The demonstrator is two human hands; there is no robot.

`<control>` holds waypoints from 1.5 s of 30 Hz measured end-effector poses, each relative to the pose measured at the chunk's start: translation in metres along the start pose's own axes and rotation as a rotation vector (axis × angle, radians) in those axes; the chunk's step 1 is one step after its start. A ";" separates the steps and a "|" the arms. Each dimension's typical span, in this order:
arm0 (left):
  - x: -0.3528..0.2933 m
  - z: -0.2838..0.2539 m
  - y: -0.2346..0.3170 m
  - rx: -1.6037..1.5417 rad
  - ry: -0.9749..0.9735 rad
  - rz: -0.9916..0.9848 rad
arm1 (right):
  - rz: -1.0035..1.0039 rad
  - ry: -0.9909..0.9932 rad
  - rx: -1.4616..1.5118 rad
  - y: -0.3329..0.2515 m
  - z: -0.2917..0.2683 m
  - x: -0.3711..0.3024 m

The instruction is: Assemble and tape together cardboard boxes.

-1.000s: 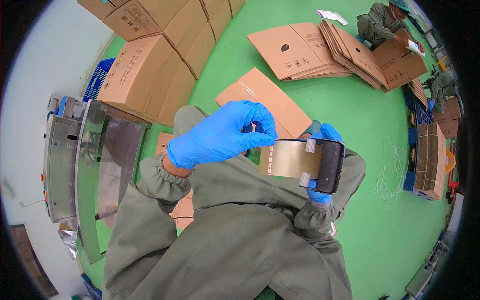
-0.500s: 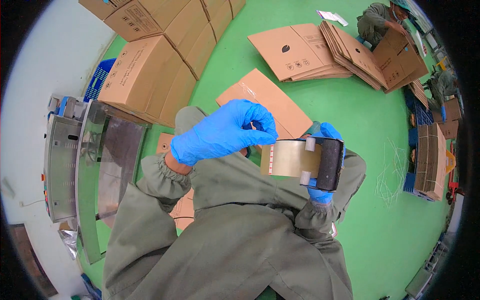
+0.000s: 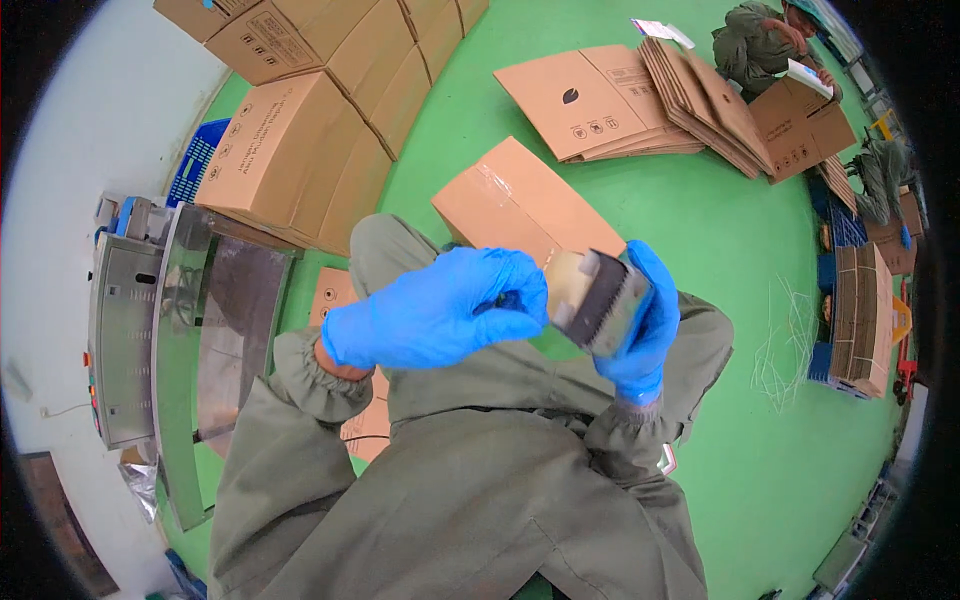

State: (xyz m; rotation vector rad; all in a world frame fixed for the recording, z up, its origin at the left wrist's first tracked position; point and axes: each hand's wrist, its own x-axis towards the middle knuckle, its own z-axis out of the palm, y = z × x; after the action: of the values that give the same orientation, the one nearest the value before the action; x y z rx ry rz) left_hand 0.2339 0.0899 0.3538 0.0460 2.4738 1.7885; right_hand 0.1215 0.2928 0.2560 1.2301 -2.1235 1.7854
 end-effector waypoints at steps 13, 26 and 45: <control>0.010 0.002 -0.031 -0.093 0.179 -0.069 | 0.122 0.055 0.290 0.006 0.007 -0.014; 0.015 -0.002 -0.028 -0.223 0.126 -0.221 | 0.198 0.077 0.406 0.007 0.006 -0.019; 0.012 0.007 -0.032 -0.141 0.225 -0.073 | 0.077 0.016 0.443 -0.001 0.005 -0.009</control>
State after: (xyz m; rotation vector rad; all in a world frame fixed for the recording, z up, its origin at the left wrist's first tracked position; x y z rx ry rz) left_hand 0.2235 0.0877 0.3207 -0.2654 2.4449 2.0325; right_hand 0.1303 0.2924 0.2507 1.2207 -1.8454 2.3793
